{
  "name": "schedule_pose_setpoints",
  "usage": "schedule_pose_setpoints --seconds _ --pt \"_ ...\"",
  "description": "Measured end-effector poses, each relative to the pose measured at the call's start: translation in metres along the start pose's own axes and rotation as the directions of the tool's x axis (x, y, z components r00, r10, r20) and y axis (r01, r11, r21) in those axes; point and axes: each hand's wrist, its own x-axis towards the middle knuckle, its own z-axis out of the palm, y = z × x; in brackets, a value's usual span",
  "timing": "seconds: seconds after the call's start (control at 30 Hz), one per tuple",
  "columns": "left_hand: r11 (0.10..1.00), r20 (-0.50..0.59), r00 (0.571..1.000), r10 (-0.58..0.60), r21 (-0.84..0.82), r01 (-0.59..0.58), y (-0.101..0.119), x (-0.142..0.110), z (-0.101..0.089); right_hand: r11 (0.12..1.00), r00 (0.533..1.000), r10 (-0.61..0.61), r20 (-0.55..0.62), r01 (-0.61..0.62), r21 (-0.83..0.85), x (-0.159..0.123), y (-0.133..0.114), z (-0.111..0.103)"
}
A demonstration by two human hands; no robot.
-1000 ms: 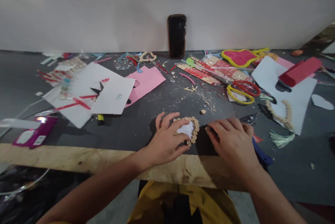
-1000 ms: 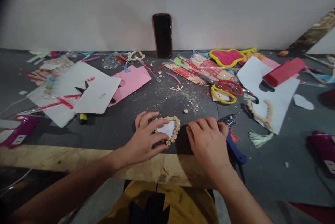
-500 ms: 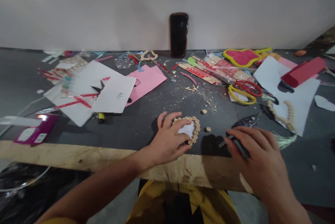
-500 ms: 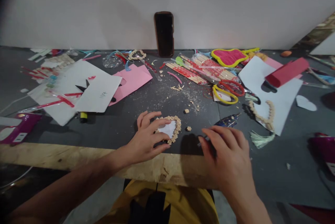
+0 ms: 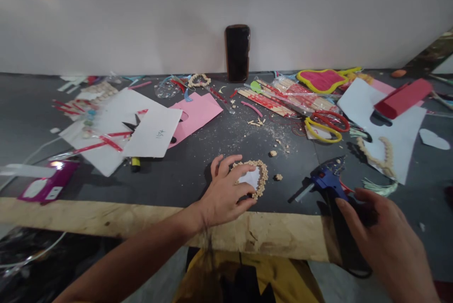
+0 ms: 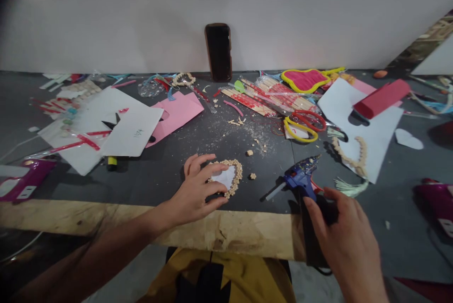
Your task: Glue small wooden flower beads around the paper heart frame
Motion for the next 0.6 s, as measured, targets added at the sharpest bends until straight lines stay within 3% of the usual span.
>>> schedule_pose_setpoints --seconds 0.07,0.23,0.47,0.6 --pt "1.000 -0.008 1.000 -0.001 -0.005 0.001 0.000 0.000 0.000 1.000 0.999 0.027 0.030 -0.027 0.013 -0.001 0.001 0.003" --pt "1.000 -0.008 1.000 0.000 -0.008 0.000 -0.001 0.000 0.000 0.999 0.998 -0.051 0.022 0.051 -0.006 -0.001 -0.001 0.008" --pt "1.000 0.005 1.000 -0.002 -0.003 0.002 0.000 -0.001 -0.001 0.995 0.988 -0.073 0.133 0.082 -0.061 0.006 -0.004 0.003" --pt "1.000 0.004 1.000 -0.010 -0.013 0.010 0.000 0.000 0.000 0.983 0.986 -0.103 0.130 0.121 -0.135 0.009 -0.007 -0.001"
